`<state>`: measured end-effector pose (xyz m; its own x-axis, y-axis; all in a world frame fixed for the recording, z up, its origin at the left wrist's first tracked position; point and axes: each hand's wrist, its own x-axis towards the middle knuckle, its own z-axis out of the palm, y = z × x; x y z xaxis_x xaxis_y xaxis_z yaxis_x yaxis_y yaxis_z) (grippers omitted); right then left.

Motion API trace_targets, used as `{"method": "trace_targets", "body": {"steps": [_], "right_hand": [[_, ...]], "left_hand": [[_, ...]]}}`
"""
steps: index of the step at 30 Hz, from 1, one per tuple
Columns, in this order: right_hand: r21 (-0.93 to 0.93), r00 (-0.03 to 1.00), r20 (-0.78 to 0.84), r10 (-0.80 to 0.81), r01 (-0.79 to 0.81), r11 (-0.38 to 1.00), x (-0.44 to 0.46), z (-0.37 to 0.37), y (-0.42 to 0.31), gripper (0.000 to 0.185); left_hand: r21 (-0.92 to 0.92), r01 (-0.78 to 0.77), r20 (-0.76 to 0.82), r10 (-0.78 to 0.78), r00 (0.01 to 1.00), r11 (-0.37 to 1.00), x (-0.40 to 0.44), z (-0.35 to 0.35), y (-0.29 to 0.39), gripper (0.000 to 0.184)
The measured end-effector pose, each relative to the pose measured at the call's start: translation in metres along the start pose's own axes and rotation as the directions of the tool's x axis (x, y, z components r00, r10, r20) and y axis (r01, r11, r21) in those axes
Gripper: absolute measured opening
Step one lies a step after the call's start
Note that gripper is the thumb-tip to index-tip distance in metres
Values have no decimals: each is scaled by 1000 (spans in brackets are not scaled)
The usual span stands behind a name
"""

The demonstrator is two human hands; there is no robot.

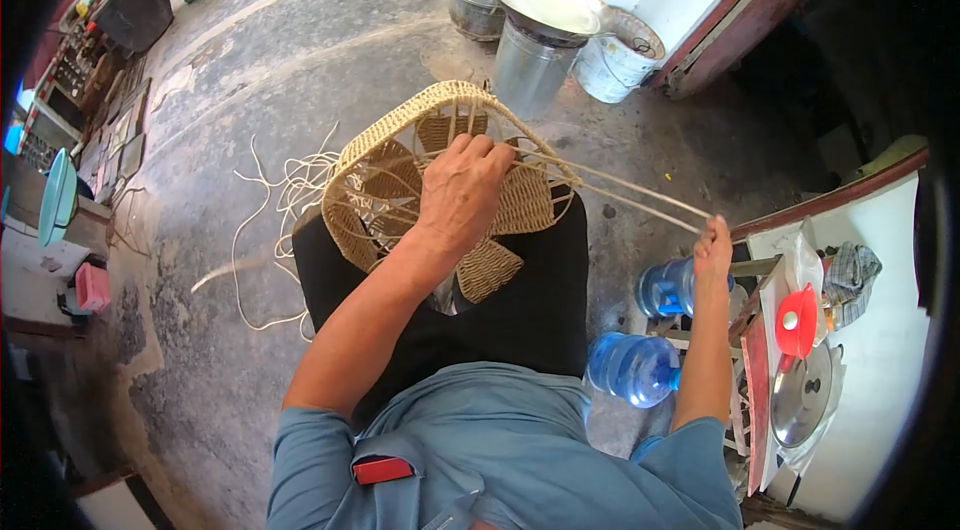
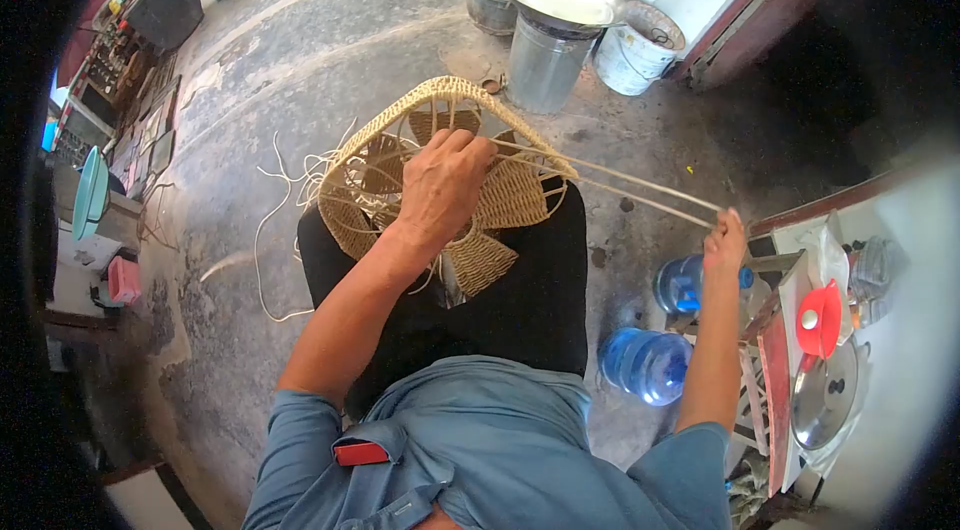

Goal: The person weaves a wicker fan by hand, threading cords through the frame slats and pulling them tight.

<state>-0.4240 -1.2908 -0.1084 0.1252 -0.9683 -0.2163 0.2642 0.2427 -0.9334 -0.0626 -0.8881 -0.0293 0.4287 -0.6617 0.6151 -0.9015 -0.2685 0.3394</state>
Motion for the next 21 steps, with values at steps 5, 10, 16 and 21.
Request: {"method": "trace_targets", "body": {"steps": [5,10,16,21], "right_hand": [[27,976,-197,97,-94,995,5,-94,29,12],[18,941,-331,65,-62,998,-8,-171,56,13],[-48,848,-528,51,-90,995,10,-275,110,21],[-5,667,-744,38,-63,998,-18,-263,99,32]], "left_hand": [[18,32,8,-32,999,999,1,2,1,6],[0,38,-24,-38,999,999,3,3,1,5],[-7,49,-64,-50,997,999,4,5,7,11],[35,34,-118,-30,993,999,7,10,5,13]]}}
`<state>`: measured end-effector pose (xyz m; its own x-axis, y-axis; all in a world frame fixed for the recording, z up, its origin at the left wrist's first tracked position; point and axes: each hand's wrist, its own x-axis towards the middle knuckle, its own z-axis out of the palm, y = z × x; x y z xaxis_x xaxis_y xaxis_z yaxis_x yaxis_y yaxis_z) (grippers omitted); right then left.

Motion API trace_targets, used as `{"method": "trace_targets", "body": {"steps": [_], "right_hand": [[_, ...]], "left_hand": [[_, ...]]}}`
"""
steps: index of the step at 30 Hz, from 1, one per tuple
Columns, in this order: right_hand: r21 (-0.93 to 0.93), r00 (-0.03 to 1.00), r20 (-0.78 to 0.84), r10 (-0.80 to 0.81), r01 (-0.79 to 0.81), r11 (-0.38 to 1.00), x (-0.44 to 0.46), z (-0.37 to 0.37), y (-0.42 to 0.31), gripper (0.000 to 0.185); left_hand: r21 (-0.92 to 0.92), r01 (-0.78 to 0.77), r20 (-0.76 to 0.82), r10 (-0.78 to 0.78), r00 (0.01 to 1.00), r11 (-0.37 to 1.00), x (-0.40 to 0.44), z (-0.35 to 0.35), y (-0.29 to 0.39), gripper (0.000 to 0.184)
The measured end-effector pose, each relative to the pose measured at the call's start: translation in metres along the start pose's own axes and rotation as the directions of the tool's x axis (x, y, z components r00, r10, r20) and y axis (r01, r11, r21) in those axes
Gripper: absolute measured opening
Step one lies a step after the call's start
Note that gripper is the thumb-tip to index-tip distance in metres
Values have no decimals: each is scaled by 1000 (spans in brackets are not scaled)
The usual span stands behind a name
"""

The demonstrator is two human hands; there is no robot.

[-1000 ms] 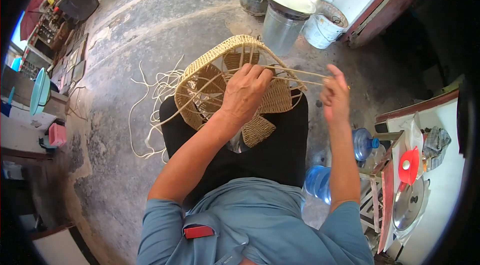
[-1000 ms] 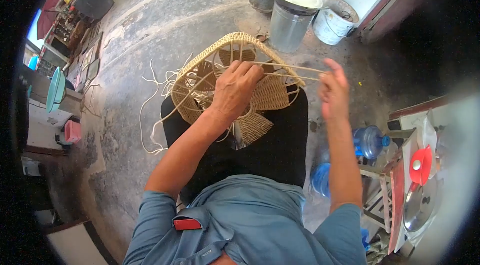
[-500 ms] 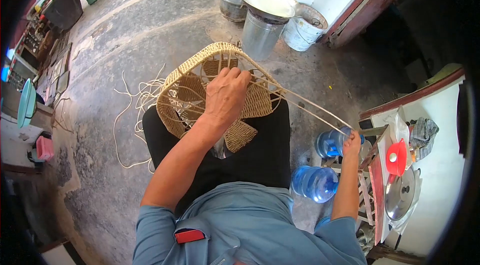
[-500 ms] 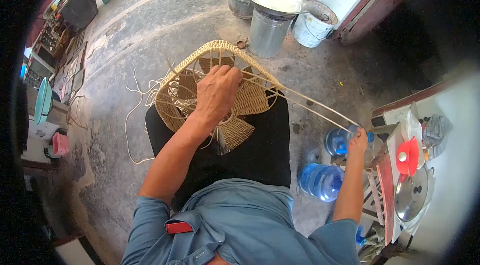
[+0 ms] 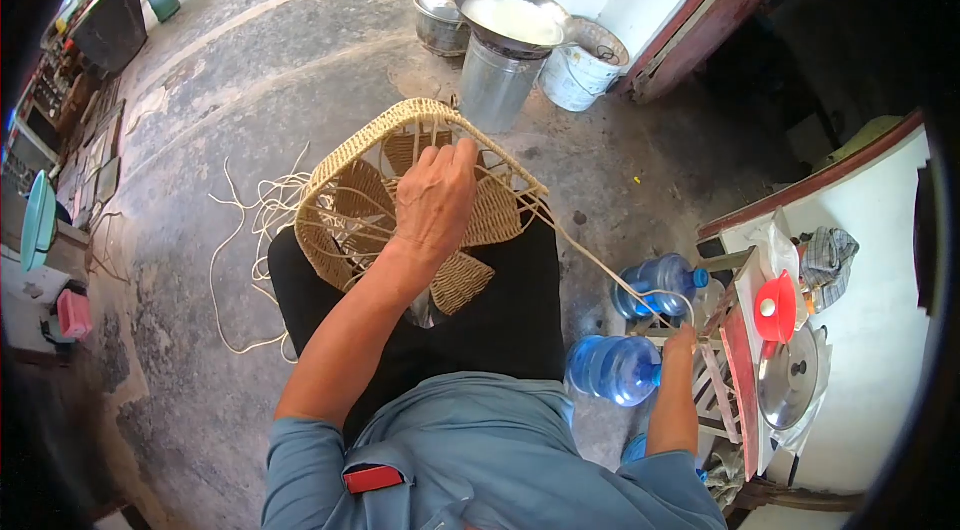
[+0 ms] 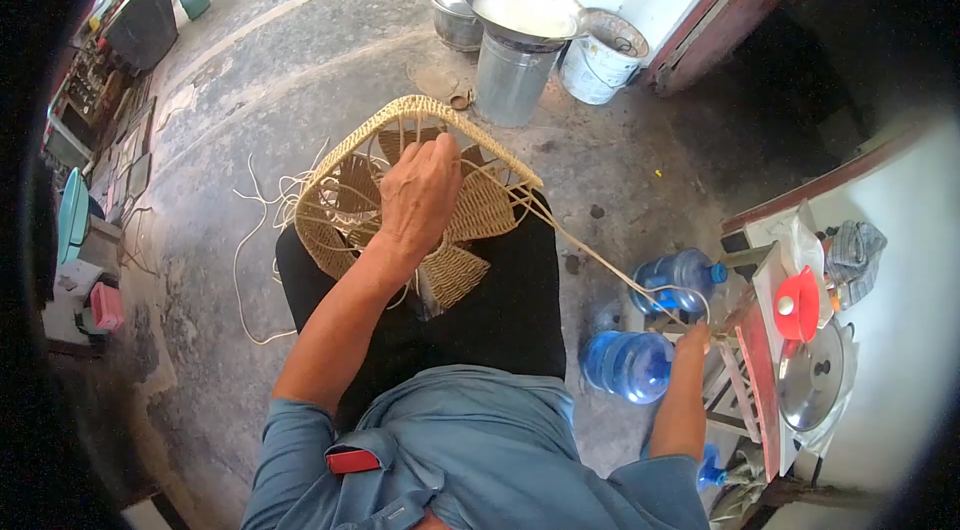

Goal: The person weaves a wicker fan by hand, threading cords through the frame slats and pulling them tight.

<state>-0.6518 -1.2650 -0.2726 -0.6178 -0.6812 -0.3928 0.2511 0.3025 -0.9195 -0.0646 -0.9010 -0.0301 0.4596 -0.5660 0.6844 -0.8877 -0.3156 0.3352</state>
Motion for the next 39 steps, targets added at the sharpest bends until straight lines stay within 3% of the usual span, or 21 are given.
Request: {"method": "trace_targets", "body": {"steps": [4,6,9,10,12,16,17,18,19,20,23,27,29,32,35,37,39], "right_hand": [[-232,953,244,179,-122,965,-17,9,-9,25],[-341,899,374,230,-98,935,-36,24,-5,22],[-431,816,540,209,54,901,-109,67,-8,16],[-390,744,651,151,158,907,-139,79,-14,17],[-311,599,797,73,303,901,-203,106,-35,26],[-240,389,921,10,547,802,-283,163,-79,50],[-208,325,946,-17,647,734,-301,171,-87,54],[-33,176,952,-250,873,487,-314,177,-89,57],[114,-39,909,-414,981,157,-328,182,-88,60],[214,-290,823,-489,955,-206,-343,184,-87,64],[212,-146,915,-375,967,142,-457,162,-103,55],[389,-228,894,-385,821,418,-535,151,-70,39],[525,-325,812,-485,771,361,-556,162,-46,37],[637,-431,702,-567,737,228,-576,176,-23,31],[622,-407,713,-572,743,248,-577,183,-7,22],[627,-392,693,-604,742,237,-577,184,-4,19],[649,-395,637,-662,739,183,-575,186,-3,16]], "left_hand": [[61,27,-14,-26,1000,998,3,7,2,12],[109,44,-2,-45,999,993,5,11,5,14],[138,64,27,-68,997,988,6,11,11,20],[112,81,24,-84,996,990,8,11,12,20],[33,136,36,-137,990,990,8,11,14,21],[-131,264,86,-254,963,956,9,4,16,25],[-159,290,97,-277,956,944,8,2,16,26],[-178,299,94,-286,954,938,7,2,16,26],[-198,308,92,-295,951,930,5,2,15,26],[-218,317,88,-304,948,923,3,2,14,26],[-459,335,19,-369,929,823,-5,8,11,28],[-735,462,217,-472,854,497,-10,-4,14,23],[-837,476,317,-473,822,268,-16,-8,7,21],[-817,565,444,-497,746,119,-17,-56,11,21],[-803,584,450,-523,724,118,-35,-91,-11,26],[-783,587,350,-633,690,207,-49,-120,-32,28],[-832,541,330,-673,662,123,-70,-149,-69,28]]}}
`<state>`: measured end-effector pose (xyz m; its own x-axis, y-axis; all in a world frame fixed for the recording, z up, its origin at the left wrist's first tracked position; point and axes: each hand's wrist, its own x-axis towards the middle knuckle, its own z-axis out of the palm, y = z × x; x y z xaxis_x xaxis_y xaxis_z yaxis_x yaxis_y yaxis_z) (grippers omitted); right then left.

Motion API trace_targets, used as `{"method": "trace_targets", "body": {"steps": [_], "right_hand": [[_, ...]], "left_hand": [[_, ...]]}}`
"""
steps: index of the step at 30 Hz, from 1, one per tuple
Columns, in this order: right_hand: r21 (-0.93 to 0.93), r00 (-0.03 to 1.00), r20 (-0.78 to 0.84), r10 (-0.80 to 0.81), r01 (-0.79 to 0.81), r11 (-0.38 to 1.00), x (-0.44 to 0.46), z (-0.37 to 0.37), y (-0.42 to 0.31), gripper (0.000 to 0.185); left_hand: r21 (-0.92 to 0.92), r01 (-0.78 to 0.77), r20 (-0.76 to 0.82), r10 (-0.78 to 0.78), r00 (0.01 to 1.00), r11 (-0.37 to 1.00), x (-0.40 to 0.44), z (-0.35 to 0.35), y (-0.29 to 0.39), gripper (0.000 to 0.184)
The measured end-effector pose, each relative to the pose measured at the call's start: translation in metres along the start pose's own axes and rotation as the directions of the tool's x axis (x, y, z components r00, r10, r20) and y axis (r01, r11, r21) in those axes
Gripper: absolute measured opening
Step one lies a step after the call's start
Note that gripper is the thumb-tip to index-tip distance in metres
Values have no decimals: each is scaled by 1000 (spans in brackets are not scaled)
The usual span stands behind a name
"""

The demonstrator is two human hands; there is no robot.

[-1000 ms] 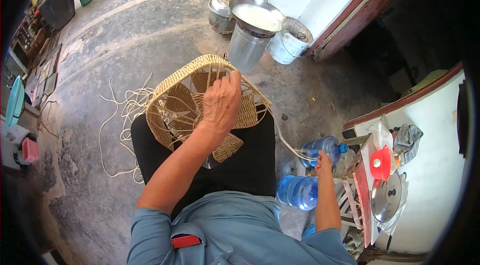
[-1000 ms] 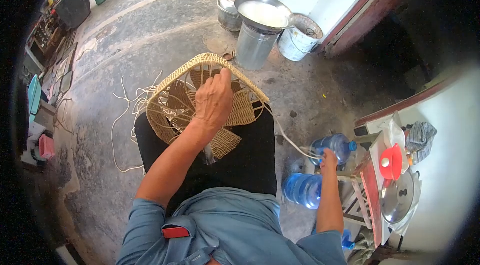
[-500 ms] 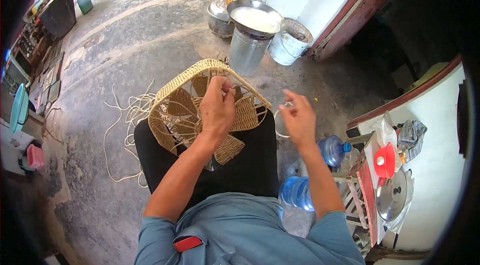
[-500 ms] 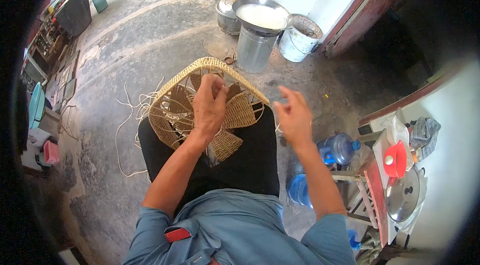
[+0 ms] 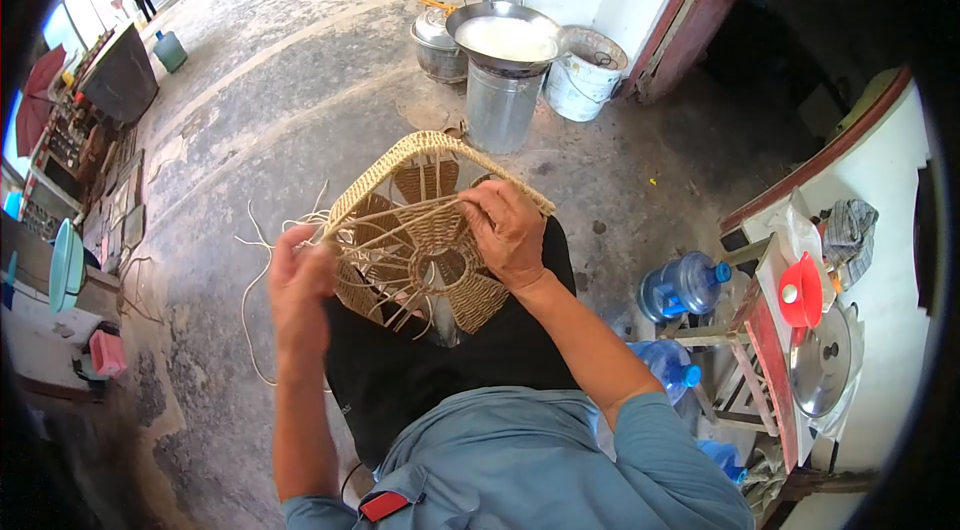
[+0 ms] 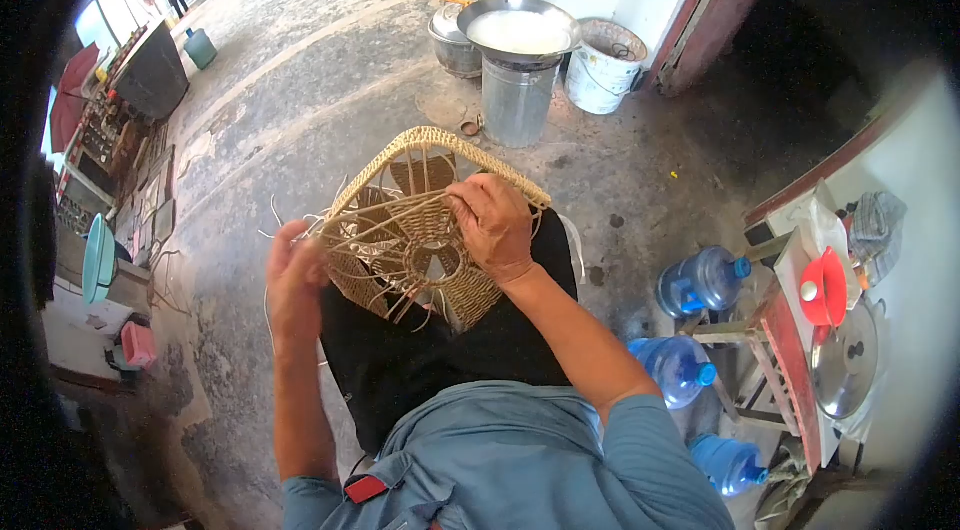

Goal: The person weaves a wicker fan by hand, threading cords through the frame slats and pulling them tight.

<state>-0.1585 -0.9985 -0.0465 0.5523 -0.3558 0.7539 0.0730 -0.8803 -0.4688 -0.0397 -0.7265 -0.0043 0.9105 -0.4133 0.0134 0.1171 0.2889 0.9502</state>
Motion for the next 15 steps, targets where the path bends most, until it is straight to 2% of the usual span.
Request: {"method": "trace_targets", "body": {"steps": [2,4,6,8,9,10,13,15], "right_hand": [[-65,999,-43,-10,7,998,-2,4,1,14],[-103,997,-75,-15,8,995,-3,8,1,12],[-118,995,-94,-12,1,993,-3,10,0,11],[-94,994,-103,22,-32,995,-5,12,-1,10],[-81,993,-108,37,-46,996,-5,13,-1,10],[-80,993,-110,35,-44,996,-5,13,0,10],[-60,993,-109,48,-55,997,-7,15,2,11],[-31,992,-100,73,-76,997,-10,15,1,11]], "left_hand": [[47,-25,-73,29,997,999,-2,-61,-1,36],[2,16,-291,-15,957,1000,-3,-119,1,43],[34,-40,-473,51,879,999,-12,-178,13,47],[56,-100,-466,115,877,993,-29,-272,15,44],[58,-120,-525,133,841,991,-37,-321,11,40],[126,-89,-660,150,736,988,-51,-334,18,32],[100,59,-688,26,726,993,-95,-411,19,22],[134,109,-810,45,584,985,-114,-437,15,18]]}}
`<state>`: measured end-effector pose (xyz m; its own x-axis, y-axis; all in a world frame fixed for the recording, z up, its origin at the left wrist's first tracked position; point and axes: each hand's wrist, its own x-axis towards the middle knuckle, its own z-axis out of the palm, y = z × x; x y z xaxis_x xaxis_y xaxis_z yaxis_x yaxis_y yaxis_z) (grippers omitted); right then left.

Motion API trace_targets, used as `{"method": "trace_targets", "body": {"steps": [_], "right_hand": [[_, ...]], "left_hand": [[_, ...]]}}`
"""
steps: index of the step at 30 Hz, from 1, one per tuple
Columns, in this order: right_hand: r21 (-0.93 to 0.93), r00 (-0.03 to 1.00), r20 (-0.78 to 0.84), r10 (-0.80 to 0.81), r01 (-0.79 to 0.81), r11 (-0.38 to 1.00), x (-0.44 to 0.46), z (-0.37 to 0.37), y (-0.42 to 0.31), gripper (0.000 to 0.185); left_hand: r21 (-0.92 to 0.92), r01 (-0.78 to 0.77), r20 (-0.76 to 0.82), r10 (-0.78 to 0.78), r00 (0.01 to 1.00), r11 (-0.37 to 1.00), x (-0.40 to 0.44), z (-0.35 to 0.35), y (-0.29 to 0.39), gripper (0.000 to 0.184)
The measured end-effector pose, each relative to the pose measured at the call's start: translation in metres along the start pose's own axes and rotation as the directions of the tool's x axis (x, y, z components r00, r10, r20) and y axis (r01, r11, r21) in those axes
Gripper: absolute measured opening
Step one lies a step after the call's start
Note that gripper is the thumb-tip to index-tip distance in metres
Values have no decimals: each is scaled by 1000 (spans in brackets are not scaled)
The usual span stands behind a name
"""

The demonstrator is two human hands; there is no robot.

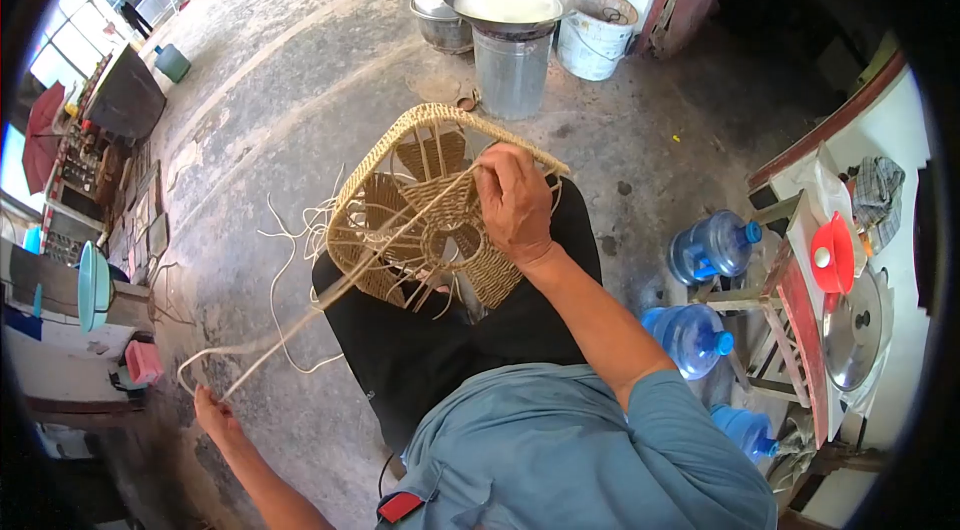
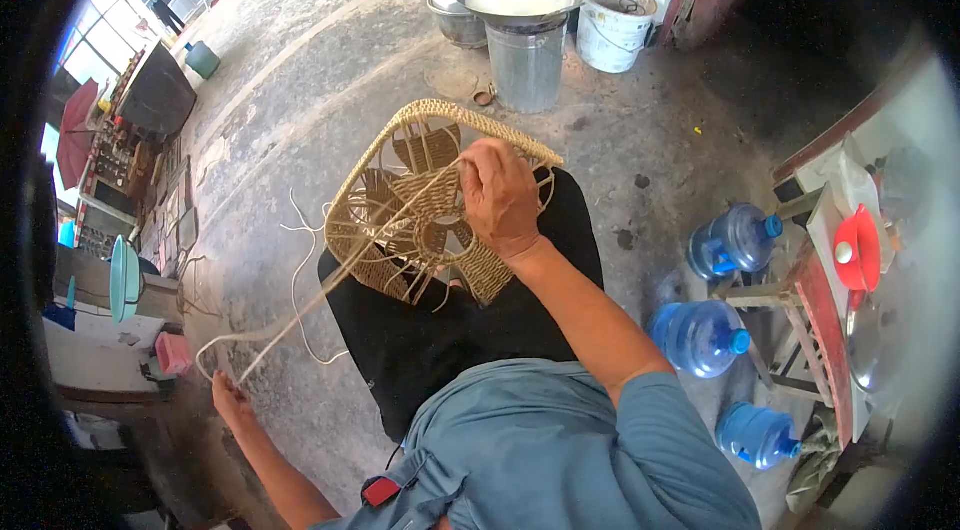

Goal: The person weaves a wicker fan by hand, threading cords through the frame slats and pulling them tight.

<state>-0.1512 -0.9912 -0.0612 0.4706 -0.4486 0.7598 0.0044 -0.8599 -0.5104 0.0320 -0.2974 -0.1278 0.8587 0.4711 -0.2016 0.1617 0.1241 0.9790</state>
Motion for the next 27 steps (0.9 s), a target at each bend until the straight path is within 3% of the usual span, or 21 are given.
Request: {"method": "trace_targets", "body": {"steps": [1,4,5,6,8,10,12,14,16,18,19,22,25,27], "right_hand": [[14,1000,5,18,-18,1000,-1,1,0,11],[9,999,-16,39,-39,999,0,2,-1,9],[-15,999,-36,19,-20,1000,3,1,-2,9],[-40,999,-54,-1,-2,999,4,0,-2,9],[-45,998,-54,39,-41,998,4,-1,-1,9],[-63,996,-51,71,-74,995,2,0,-2,9],[-94,994,-53,98,-102,990,1,3,-5,10],[-83,992,-43,119,-123,989,1,6,-4,11],[-96,987,-11,163,-163,982,-1,8,-1,11],[-51,964,-16,267,-267,962,1,7,-7,11],[-26,947,-18,322,-322,946,1,7,-9,12],[-37,967,-49,249,-251,967,0,9,-5,13],[-79,957,45,287,-283,956,-1,3,-9,15],[-53,939,77,334,-331,942,-3,3,-11,16]], "left_hand": [[26,4,-98,-1,995,1000,4,-17,-7,17],[405,-62,-43,86,995,912,27,-79,-33,21],[692,-188,106,160,981,697,44,-94,-51,31],[824,-370,227,348,910,429,31,-88,-54,33],[825,-512,555,510,657,-239,-37,-41,-73,39],[723,-660,568,367,736,205,-118,53,-41,42],[502,-612,599,265,755,611,-201,147,-16,41],[297,-920,788,478,388,257,-256,204,-14,42],[178,-973,873,433,224,146,-315,247,4,37],[162,-982,963,202,178,92,-324,258,-11,31],[99,-977,968,209,139,189,-326,266,-19,27],[48,-883,987,111,113,467,-355,287,-13,32],[-98,-852,989,144,-26,514,-387,319,14,28],[-183,-831,970,233,-67,526,-394,341,23,28]]}}
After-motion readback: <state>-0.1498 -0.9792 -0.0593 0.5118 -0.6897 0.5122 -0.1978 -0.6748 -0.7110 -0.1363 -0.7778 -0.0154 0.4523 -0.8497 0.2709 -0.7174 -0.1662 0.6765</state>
